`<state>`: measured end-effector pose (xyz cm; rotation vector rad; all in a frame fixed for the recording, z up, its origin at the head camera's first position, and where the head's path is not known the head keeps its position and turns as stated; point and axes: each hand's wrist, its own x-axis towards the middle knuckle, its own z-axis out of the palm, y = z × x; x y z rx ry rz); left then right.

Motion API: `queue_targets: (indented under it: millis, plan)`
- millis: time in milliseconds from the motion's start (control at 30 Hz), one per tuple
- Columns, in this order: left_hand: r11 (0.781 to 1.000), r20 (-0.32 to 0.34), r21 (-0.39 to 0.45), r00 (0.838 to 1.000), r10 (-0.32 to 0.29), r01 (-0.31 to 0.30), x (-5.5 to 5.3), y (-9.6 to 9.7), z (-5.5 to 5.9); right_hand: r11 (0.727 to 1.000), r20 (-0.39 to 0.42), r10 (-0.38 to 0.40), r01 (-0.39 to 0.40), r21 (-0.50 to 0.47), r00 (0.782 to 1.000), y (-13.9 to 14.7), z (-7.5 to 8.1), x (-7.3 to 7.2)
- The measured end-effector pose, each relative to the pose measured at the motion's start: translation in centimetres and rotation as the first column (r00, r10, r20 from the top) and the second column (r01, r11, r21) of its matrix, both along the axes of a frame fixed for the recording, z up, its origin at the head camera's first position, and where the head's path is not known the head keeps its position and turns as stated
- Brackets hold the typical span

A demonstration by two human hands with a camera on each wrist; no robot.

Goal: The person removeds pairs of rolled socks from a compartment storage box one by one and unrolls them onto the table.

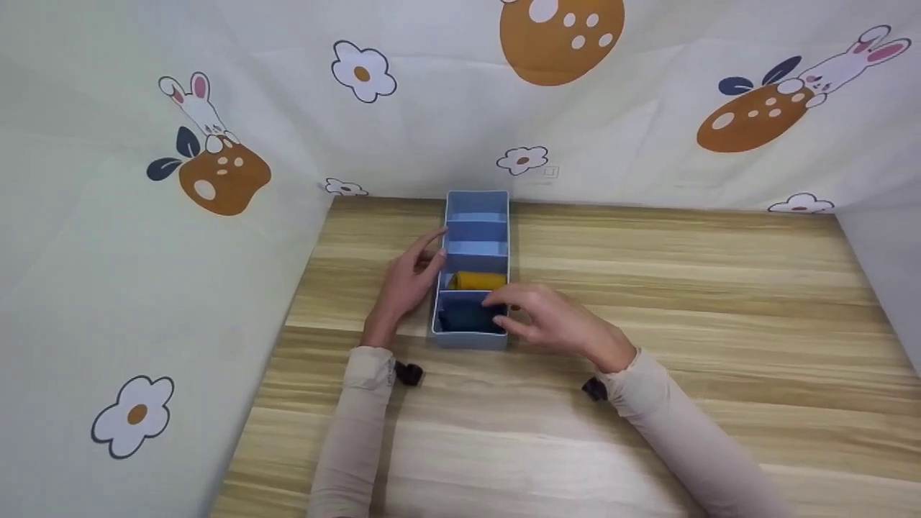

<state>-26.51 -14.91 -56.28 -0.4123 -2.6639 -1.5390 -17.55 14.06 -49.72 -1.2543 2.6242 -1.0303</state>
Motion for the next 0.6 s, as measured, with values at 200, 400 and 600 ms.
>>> queue_targets:
  millis: [200,400,600]
  plan:
    - [0.999,0.009,-0.031,1.000,0.011,-0.011,0.2,0.1,0.2,0.996,-0.016,-0.023,0.024,0.092,1.000,-1.2,0.3,-0.6]
    - [0.993,-0.026,-0.112,0.999,0.031,-0.033,0.2,0.3,0.2,0.961,-0.107,-0.101,0.125,0.248,0.989,-2.6,0.9,-0.5]
    - [0.972,-0.044,-0.228,0.998,0.055,-0.064,0.2,0.4,0.6,0.898,-0.123,-0.161,0.197,0.394,0.979,-4.1,1.7,-0.3]
